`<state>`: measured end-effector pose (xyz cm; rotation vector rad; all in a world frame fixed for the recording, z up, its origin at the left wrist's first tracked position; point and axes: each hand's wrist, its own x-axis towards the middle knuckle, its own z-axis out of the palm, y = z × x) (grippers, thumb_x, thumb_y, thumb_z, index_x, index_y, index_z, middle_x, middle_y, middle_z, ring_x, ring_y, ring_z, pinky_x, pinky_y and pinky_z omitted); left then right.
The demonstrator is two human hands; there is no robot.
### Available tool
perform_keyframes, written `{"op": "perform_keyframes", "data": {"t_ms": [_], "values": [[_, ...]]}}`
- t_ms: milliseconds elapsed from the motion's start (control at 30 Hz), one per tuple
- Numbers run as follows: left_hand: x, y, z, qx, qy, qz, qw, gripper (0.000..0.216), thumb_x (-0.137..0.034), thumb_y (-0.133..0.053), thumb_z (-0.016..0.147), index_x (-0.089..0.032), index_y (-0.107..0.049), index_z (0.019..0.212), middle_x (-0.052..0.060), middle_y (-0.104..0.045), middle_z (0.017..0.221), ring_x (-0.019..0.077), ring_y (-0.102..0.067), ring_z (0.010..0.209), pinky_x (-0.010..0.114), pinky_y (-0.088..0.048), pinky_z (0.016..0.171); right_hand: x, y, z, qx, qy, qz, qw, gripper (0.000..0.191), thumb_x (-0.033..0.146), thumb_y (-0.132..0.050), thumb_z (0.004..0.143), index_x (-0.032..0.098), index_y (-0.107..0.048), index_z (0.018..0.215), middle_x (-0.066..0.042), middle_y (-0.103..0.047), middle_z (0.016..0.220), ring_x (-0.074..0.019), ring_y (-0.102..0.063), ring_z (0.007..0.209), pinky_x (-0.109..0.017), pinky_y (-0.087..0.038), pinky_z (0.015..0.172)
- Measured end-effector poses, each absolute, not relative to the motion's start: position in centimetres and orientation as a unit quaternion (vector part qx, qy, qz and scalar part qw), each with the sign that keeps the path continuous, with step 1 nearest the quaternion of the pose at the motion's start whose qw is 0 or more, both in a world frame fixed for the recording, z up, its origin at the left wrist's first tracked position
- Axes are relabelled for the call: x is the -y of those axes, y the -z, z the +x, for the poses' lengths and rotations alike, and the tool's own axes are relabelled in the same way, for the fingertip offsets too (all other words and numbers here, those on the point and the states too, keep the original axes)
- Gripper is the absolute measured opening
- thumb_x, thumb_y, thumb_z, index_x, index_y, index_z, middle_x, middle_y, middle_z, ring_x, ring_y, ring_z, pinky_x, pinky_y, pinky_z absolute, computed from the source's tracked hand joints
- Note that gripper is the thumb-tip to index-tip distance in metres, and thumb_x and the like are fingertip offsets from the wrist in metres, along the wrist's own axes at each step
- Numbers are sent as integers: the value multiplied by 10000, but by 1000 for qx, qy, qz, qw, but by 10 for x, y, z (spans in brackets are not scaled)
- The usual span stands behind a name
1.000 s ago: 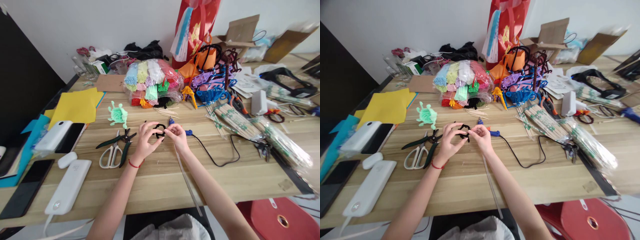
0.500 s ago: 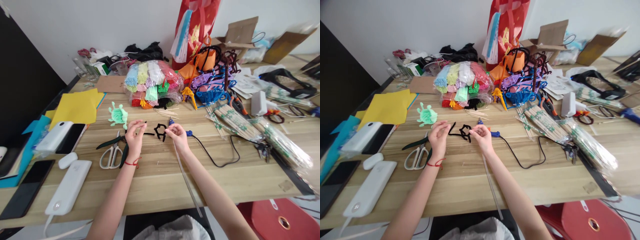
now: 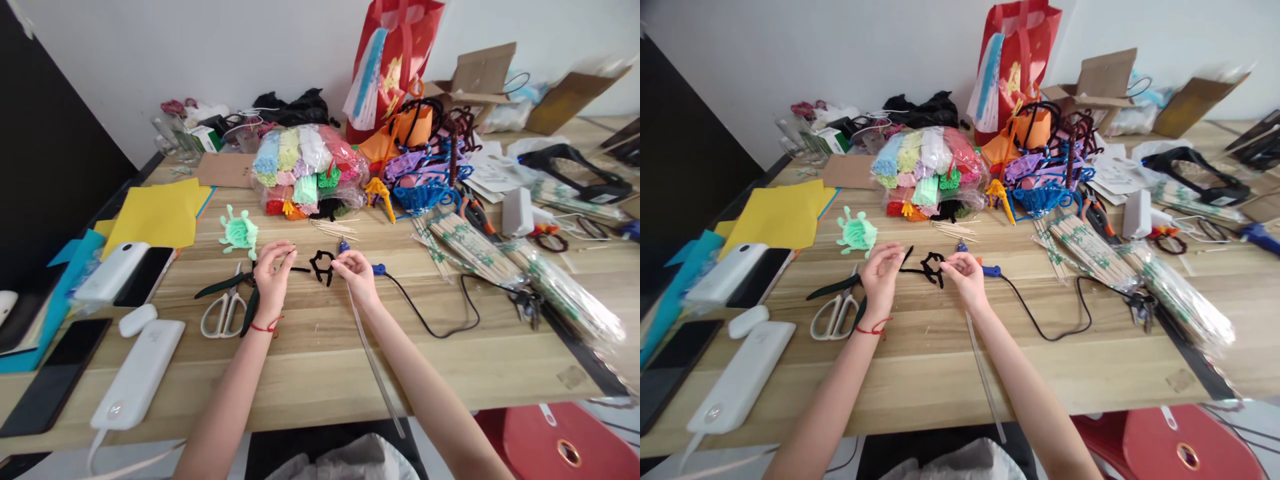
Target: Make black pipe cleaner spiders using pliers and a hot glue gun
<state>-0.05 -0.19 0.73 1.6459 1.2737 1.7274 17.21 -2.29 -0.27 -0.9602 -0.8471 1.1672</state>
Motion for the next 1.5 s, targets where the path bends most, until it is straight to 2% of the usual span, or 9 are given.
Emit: {"op": "perform_keyframes", "data": {"t_ms": [667,933,1200,1500], "values": [[6,-14,1,-424,-601,639,226,153,-293,-637,841,-223,-709,957,67,-647,1109,195,-585,1100,401,-455,995,24,4,171,356,-534,-409,649,312,339,-838,580,230,-609,761,33,-644,737,-123,-612,711,-269,-509,733],[5,-11,1,-428,-584,648,237,246,-299,-654,826,-237,-682,1062,71,-640,1130,197,-580,1095,354,-501,894,25,4,170,353,-542,-400,649,278,303,-832,593,229,-616,752,40,-649,740,-111,-618,709,-257,-505,741],[4,-9,0,-429,-590,646,227,105,-291,-648,827,-206,-691,870,57,-640,1031,185,-595,1036,386,-468,962,25,3,170,350,-542,-402,649,290,302,-834,595,228,-617,772,41,-656,730,-112,-623,697,-257,-504,729],[3,-8,2,-427,-599,636,231,116,-284,-690,786,-187,-630,768,47,-624,990,185,-595,1015,403,-459,968,26,3,169,361,-537,-402,648,266,296,-826,608,227,-619,760,40,-647,729,-103,-610,698,-239,-494,709]]}}
